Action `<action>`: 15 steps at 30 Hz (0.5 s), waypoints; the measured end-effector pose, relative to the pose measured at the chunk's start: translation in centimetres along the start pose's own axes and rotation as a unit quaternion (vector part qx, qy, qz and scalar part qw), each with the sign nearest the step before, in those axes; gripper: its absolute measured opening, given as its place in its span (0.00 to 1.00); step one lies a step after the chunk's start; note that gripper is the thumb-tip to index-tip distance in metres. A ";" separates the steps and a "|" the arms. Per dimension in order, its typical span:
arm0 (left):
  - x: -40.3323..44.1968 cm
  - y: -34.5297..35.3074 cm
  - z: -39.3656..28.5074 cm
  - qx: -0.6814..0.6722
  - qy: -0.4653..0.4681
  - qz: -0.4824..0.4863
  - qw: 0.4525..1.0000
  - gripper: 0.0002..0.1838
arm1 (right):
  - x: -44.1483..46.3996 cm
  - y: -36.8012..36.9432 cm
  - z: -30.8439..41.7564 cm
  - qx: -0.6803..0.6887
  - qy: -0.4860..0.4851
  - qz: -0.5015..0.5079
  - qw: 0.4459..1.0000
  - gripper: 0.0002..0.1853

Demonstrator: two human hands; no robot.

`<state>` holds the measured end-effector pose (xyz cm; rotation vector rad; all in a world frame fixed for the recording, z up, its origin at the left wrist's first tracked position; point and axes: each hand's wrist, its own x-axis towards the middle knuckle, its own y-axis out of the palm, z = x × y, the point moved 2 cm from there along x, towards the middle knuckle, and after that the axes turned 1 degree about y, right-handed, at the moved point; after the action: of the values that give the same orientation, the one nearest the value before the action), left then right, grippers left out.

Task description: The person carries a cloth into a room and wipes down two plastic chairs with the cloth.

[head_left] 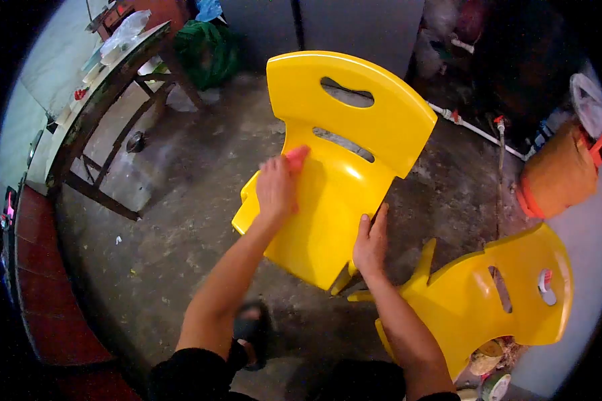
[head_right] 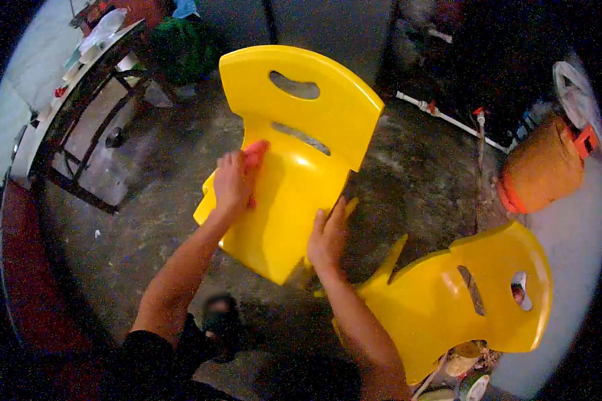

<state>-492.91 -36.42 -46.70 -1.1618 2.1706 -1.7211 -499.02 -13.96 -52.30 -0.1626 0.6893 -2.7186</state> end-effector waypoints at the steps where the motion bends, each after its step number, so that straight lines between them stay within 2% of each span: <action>1: 1.8 1.4 0.5 -0.014 -0.048 -0.051 0.997 0.18 | 0.0 0.0 0.0 0.004 -0.001 0.001 1.000 0.32; 4: 2.3 3.9 -2.0 0.000 -0.095 -0.069 0.993 0.12 | -0.1 0.1 -0.3 0.031 0.015 0.010 0.999 0.31; 5: 2.2 4.5 -3.1 -0.021 -0.089 0.011 0.996 0.10 | -0.2 0.0 -0.3 0.043 0.022 0.014 0.999 0.31; 6: 1.3 3.1 -5.5 -0.039 -0.070 0.051 0.995 0.10 | -0.3 -0.1 0.0 0.050 0.028 0.013 0.998 0.31; 7: -0.2 4.1 -6.8 -0.048 -0.005 0.010 0.999 0.10 | -0.3 -0.2 0.5 0.061 0.032 0.010 0.998 0.31; 8: -1.5 5.4 -7.7 -0.049 0.080 0.022 0.995 0.10 | -0.4 -0.3 0.9 0.071 0.038 0.008 0.997 0.31; 10: -3.9 2.5 -11.3 -0.145 0.104 0.163 0.970 0.11 | -0.3 0.4 0.0 0.203 0.060 0.009 0.977 0.31; 11: -4.8 1.8 -11.5 -0.165 0.104 0.183 0.964 0.11 | -0.2 0.6 -0.3 0.268 0.069 0.010 0.961 0.31; 14: -5.7 0.2 -11.1 -0.148 0.150 0.216 0.953 0.10 | 0.2 -0.3 -0.7 0.207 0.037 0.054 0.976 0.32; 15: -5.8 -0.2 -10.4 -0.128 0.173 0.225 0.950 0.10 | 0.3 0.0 -0.9 0.169 0.027 0.026 0.985 0.32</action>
<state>-494.39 -24.77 -44.96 -0.3551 2.6591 -1.5582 -499.47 -13.69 -53.08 0.0106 0.2326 -2.7472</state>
